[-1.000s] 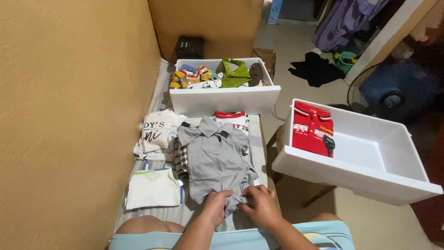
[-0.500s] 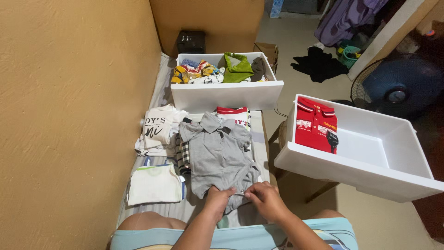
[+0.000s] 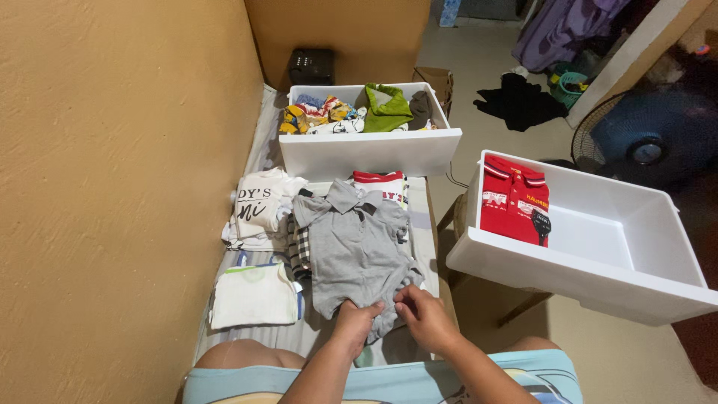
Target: The person folds clothes by hand on a bed, including a blue striped item, a red garment, a checkered jumpsuit, and a grey shirt, then places them into a white drawer.
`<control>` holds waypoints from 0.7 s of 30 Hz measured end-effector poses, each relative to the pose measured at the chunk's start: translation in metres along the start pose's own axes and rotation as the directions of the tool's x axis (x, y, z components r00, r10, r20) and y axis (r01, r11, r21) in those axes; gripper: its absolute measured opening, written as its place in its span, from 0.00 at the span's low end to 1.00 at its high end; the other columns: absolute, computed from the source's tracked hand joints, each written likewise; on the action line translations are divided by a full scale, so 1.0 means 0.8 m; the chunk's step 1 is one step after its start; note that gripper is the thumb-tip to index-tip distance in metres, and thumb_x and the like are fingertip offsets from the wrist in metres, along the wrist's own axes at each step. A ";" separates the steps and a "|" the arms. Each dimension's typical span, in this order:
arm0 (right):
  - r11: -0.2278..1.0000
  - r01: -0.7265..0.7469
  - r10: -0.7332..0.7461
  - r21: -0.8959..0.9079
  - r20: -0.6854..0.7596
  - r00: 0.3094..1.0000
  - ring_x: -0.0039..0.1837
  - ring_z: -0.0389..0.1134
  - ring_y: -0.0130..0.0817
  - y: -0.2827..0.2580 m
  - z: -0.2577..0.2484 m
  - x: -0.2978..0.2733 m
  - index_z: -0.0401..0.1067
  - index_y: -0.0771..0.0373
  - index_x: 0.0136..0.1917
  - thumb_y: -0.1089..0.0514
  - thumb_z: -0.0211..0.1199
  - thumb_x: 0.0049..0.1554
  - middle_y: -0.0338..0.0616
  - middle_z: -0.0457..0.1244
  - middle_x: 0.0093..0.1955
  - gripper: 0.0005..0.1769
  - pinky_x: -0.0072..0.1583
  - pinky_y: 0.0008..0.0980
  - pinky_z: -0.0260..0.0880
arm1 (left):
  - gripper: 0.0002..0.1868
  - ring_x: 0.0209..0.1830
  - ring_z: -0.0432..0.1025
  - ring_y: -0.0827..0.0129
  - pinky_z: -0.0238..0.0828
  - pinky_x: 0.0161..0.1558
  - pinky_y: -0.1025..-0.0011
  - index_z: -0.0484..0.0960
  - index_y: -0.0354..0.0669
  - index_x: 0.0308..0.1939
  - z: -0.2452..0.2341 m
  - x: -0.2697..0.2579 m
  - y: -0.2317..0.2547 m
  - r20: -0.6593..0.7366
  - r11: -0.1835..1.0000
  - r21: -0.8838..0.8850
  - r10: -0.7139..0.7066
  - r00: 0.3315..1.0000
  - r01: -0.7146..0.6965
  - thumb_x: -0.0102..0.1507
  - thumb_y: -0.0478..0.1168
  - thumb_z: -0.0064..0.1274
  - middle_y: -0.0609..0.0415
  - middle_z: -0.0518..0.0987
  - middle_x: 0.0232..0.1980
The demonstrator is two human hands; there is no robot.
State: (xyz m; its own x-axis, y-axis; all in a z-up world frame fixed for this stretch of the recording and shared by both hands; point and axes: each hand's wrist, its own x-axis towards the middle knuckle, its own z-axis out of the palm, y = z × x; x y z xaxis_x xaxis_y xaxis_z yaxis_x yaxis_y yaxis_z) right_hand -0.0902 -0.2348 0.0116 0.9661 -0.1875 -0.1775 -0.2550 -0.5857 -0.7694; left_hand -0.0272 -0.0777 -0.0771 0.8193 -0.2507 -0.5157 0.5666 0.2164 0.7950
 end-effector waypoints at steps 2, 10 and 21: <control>0.979 0.051 -0.056 0.199 0.019 0.998 0.43 0.68 0.29 0.011 0.008 0.001 0.74 0.61 0.50 0.59 0.64 0.58 0.38 0.71 0.43 0.07 0.49 0.31 0.70 | 0.25 0.55 0.78 0.60 0.70 0.57 0.66 0.78 0.31 0.59 0.000 -0.001 -0.001 0.010 1.000 -0.016 -0.009 1.000 0.010 0.58 0.32 0.61 0.46 0.84 0.56; 0.925 0.042 -0.066 0.377 0.052 0.996 0.46 0.66 0.25 0.046 0.021 0.022 0.63 0.61 0.52 0.68 0.65 0.56 0.41 0.64 0.42 0.14 0.50 0.28 0.70 | 0.28 0.57 0.77 0.63 0.70 0.59 0.67 0.75 0.33 0.62 -0.001 0.001 -0.001 0.088 0.997 -0.076 0.009 0.996 -0.003 0.56 0.31 0.61 0.48 0.83 0.58; 0.965 0.139 -0.133 0.221 -0.039 0.990 0.48 0.65 0.30 0.057 0.027 0.038 0.53 0.60 0.49 0.69 0.57 0.60 0.47 0.63 0.44 0.14 0.52 0.28 0.66 | 0.19 0.44 0.80 0.56 0.78 0.48 0.58 0.76 0.34 0.56 -0.028 -0.002 0.034 0.100 0.946 -0.120 -0.290 0.952 0.300 0.63 0.40 0.53 0.44 0.83 0.48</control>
State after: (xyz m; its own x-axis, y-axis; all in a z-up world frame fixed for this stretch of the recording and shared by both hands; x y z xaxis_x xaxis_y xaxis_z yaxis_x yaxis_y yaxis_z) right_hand -0.0716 -0.2502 -0.0420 0.9891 -0.1387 -0.0488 -0.1030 -0.4168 -0.9031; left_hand -0.0113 -0.0501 -0.0623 0.6071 -0.3955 -0.6892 0.7928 0.2431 0.5588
